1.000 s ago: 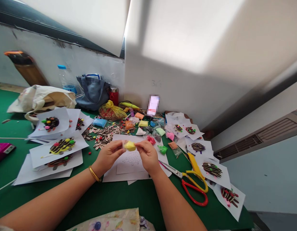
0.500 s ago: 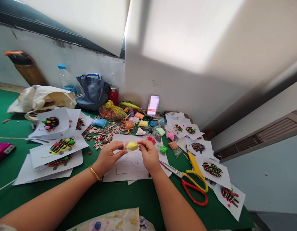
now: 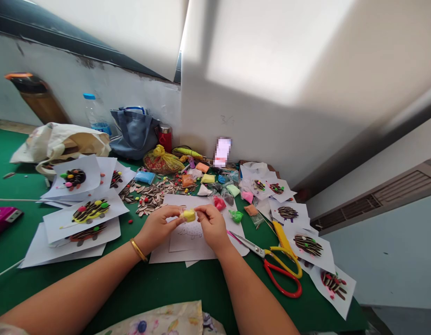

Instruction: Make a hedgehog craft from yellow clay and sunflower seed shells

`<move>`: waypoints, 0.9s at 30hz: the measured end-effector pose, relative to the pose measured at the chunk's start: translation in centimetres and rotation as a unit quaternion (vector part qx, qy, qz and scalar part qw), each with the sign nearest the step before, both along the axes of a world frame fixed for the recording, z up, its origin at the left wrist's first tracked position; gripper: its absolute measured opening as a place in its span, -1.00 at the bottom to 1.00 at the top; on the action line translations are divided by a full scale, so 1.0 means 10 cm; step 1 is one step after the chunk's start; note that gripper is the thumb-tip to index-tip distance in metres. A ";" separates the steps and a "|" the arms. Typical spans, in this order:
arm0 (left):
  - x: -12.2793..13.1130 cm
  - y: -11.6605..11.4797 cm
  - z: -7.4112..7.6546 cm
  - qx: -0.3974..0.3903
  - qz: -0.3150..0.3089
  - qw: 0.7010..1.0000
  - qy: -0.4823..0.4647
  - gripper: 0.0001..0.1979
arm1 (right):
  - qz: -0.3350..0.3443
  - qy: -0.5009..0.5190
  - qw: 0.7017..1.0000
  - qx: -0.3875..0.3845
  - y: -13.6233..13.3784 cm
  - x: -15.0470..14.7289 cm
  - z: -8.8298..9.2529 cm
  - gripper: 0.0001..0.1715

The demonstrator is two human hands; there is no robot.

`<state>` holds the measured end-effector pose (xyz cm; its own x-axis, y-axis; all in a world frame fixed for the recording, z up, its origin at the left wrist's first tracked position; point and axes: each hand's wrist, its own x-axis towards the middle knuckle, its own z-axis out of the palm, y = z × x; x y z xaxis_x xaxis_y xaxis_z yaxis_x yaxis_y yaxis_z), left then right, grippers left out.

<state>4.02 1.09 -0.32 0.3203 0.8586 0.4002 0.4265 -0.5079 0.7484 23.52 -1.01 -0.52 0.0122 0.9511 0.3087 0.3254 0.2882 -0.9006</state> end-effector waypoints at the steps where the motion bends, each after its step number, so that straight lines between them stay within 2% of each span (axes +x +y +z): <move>1: 0.00 0.01 -0.01 -0.003 0.003 1.000 0.006 -0.87 | -0.006 0.009 1.000 -0.015 0.02 0.01 -0.02 -0.79; 5: -0.02 0.06 -0.03 -0.033 0.016 0.999 0.020 -0.76 | -0.048 -0.004 0.997 -0.052 0.12 0.11 -0.11 -0.75; 8: -0.03 0.08 -0.06 -0.062 0.026 0.997 0.022 -0.67 | -0.077 -0.157 0.984 -0.028 0.17 0.22 -0.09 -0.73; 11: -0.03 0.09 -0.08 -0.067 0.023 0.997 0.023 -0.68 | -0.111 -0.355 0.928 0.002 0.23 0.30 0.04 -0.71; 13: -0.03 0.09 -0.08 -0.058 0.019 0.998 0.022 -0.71 | -0.131 -0.429 0.893 0.025 0.34 0.31 0.15 -0.68; 16: -0.03 0.08 -0.08 -0.050 0.012 0.998 0.023 -0.74 | -0.094 -0.495 0.863 0.045 0.63 0.26 0.26 -0.57; 19: -0.03 0.06 -0.06 -0.040 0.014 0.999 0.014 -0.76 | -0.021 -0.541 0.841 -0.003 0.94 0.16 0.29 -0.40; 21: -0.04 0.06 -0.04 -0.025 0.018 1.000 0.005 -0.77 | -0.004 -0.549 0.835 -0.013 1.06 0.12 0.30 -0.40; 23: -0.05 0.06 -0.03 -0.009 0.026 1.000 -0.006 -0.78 | -0.028 -0.533 0.845 -0.004 1.08 0.11 0.33 -0.43; 24: -0.05 0.05 -0.02 -0.004 0.029 0.999 -0.015 -0.79 | -0.051 -0.501 0.864 0.006 1.05 0.12 0.35 -0.43; 26: -0.05 0.04 0.00 -0.007 0.036 0.998 -0.048 -0.78 | -0.092 -0.368 0.924 0.038 0.91 0.13 0.40 -0.43; 27: -0.04 0.04 0.01 -0.016 0.038 0.997 -0.071 -0.76 | -0.083 -0.275 0.957 0.049 0.81 0.14 0.41 -0.44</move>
<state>3.59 1.44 -0.19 0.1966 0.8915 0.4082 0.3521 -0.4528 0.8191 24.91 7.05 3.62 -0.0289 0.9166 0.3987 0.7906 0.2650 -0.5520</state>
